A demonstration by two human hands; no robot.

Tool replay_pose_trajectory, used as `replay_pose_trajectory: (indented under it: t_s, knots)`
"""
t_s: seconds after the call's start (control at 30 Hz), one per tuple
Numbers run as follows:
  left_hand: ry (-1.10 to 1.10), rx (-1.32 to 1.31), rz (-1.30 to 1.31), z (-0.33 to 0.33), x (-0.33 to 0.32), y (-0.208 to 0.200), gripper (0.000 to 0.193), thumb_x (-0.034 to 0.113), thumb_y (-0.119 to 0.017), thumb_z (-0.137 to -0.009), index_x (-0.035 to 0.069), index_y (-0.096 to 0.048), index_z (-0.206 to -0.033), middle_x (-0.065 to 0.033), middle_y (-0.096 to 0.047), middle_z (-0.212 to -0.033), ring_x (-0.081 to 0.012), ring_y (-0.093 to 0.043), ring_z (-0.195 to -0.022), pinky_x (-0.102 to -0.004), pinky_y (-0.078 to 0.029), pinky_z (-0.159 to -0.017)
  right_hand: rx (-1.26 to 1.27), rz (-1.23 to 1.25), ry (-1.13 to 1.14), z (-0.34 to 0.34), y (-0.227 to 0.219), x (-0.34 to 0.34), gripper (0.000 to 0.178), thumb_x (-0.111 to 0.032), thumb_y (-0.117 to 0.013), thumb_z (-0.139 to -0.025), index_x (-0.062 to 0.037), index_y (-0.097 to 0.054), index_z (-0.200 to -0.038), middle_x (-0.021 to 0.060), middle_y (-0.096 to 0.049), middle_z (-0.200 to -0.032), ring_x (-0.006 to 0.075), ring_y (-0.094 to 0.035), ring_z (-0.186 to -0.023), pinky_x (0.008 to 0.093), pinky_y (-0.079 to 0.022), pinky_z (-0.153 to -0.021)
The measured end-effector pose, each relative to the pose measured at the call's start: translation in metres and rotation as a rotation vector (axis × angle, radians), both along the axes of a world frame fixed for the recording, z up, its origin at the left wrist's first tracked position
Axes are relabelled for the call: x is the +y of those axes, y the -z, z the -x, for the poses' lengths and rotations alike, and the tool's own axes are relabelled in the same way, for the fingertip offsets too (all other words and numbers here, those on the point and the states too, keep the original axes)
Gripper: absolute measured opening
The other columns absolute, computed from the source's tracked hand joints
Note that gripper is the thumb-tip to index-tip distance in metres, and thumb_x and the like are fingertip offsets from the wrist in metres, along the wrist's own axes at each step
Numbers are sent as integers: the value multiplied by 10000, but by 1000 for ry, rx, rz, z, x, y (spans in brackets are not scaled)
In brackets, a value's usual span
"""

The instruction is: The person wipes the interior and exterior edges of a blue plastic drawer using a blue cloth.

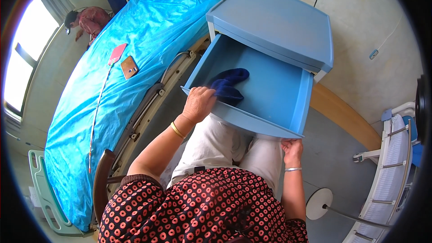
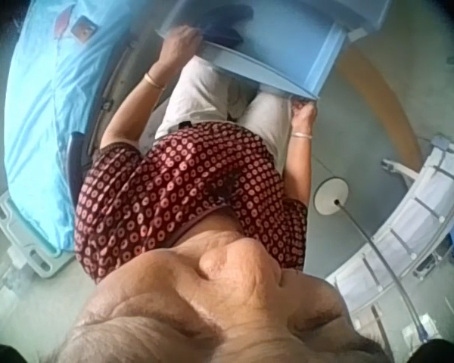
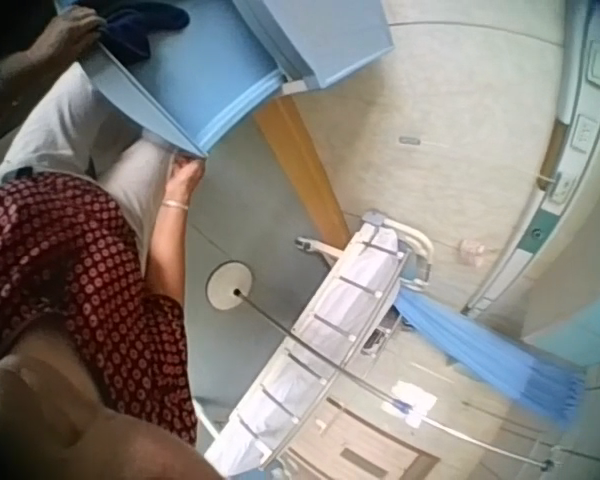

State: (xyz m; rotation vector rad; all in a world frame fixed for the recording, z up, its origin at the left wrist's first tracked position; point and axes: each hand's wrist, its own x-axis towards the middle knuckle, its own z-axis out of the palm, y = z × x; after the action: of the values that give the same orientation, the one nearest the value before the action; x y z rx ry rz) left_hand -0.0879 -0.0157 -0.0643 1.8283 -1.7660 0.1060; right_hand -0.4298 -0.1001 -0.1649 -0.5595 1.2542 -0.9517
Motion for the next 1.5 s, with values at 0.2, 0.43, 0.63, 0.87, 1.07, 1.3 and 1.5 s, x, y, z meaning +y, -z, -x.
replay_pose_trajectory:
  t_s: [0.2, 0.43, 0.63, 0.87, 1.07, 1.3, 1.5]
  knots:
    - [30, -15, 114, -3, -1, -5, 171, 114, -556, -747, 16, -592, -881, -115, -570, -780, -271, -532, -754, -361, -381, -718, 44, 30, 46, -3, -8, 9, 348, -413, -360, -891, -104, -520, -885, 23, -556, -761, 154, -528, -634, 292, -423, -576]
    - [-62, -18, 200, -5, 9, 15, 119, 96, -606, -676, 61, -582, -787, -46, -517, -613, -202, -495, -582, -327, -333, -590, -80, 104, 31, -3, 28, 56, 435, -417, -404, -886, -112, -446, -1193, 35, -532, -1115, 187, -525, -954, 346, -444, -783]
    - [64, 90, 287, -11, 6, 10, 218, 37, -597, -544, 37, -575, -761, -34, -453, -542, -206, -435, -485, -318, -318, -502, -1, 223, 45, -8, 11, 59, 514, -437, -403, -885, -91, -391, -1265, 46, -420, -1286, 232, -417, -1157, 396, -356, -952]
    - [171, 156, 207, -2, 32, 2, 281, 106, -607, -503, 42, -602, -776, 1, -479, -565, -152, -413, -466, -289, -289, -477, 365, 261, -438, 59, 9, 75, 418, -303, -382, -926, -51, -370, -1260, 70, -463, -1197, 208, -435, -1102, 373, -378, -929]
    - [153, 153, 212, -16, 36, 6, 255, 89, -631, -535, 60, -602, -787, 19, -423, -563, -134, -389, -476, -276, -281, -470, 174, 173, -298, 34, 6, 75, 407, -288, -380, -928, -46, -373, -1255, 71, -464, -1194, 202, -436, -1098, 369, -386, -918]
    - [145, 161, 285, -5, 39, 2, 230, 82, -626, -541, 59, -595, -768, 5, -409, -541, -148, -396, -471, -284, -298, -472, 162, 230, -347, 46, 11, 84, 396, -274, -379, -930, -41, -376, -1250, 73, -464, -1190, 196, -436, -1094, 366, -394, -906]
    - [84, 144, 341, -2, 40, 0, 218, 33, -583, -529, 35, -577, -746, -37, -468, -542, -194, -439, -463, -311, -320, -472, -99, 115, -54, 22, 4, 76, 429, -366, -370, -919, -90, -399, -1247, 34, -444, -1245, 200, -404, -1159, 357, -336, -975]
